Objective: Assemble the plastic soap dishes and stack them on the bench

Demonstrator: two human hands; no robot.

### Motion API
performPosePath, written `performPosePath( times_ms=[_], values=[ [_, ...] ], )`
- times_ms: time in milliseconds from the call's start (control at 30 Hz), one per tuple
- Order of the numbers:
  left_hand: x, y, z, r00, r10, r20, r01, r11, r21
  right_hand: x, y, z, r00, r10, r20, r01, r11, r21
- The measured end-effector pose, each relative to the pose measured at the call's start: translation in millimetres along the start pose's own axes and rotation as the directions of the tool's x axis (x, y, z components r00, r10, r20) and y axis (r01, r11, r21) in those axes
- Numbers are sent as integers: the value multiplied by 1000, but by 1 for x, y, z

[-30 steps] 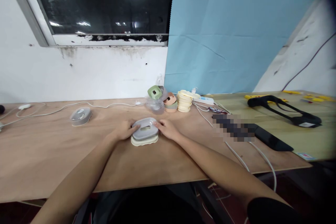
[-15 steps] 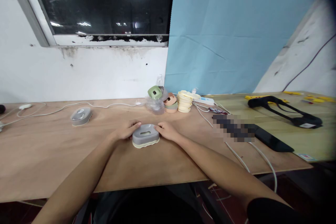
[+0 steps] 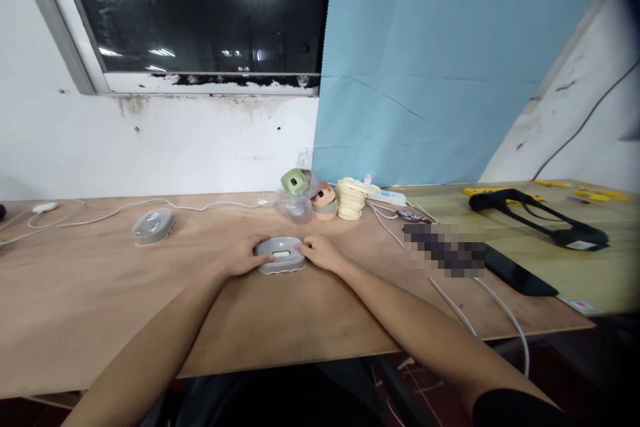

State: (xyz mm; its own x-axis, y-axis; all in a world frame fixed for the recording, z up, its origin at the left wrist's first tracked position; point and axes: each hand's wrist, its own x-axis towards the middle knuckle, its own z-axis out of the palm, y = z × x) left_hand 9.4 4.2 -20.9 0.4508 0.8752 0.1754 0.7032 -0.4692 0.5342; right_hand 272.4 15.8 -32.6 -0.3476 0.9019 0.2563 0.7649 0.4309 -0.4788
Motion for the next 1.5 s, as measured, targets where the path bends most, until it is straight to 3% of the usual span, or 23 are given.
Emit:
performPosePath(
  times_ms=[400, 700, 833, 967, 1067, 1167, 1233, 1500],
  values=[
    [0, 2, -2, 999, -4, 35, 4, 1000, 11, 0, -2, -2, 1000, 12, 1, -12, 1000, -2],
    [0, -1, 2, 1000, -2, 11, 2, 1000, -1, 12, -5, -18, 955, -65, -291, 82, 996, 46],
    [2, 0, 0, 1000, 19, -16, -18, 999, 38, 40, -30, -11, 955, -198, -221, 188, 980, -66],
    [4, -7, -7, 996, -39, -84, 50, 990, 134, 91, -62, 10, 954, -297, -33, 280, 928, -245],
    [6, -17, -13, 985, -129, -117, 146, 977, 155, 131, -74, 29, 982, -184, 45, 188, 910, -370],
    [6, -29, -20, 967, -205, -151, 228, 961, 157, 158, -74, 44, 999, 8, 53, 11, 936, -351],
    [5, -36, -23, 957, -226, -181, 257, 951, 170, 168, -71, 50, 996, 75, 52, -55, 946, -318],
    [11, -55, -22, 923, -302, -236, 345, 923, 168, 162, -61, 57, 997, 76, 9, -71, 969, -237]
  ],
)
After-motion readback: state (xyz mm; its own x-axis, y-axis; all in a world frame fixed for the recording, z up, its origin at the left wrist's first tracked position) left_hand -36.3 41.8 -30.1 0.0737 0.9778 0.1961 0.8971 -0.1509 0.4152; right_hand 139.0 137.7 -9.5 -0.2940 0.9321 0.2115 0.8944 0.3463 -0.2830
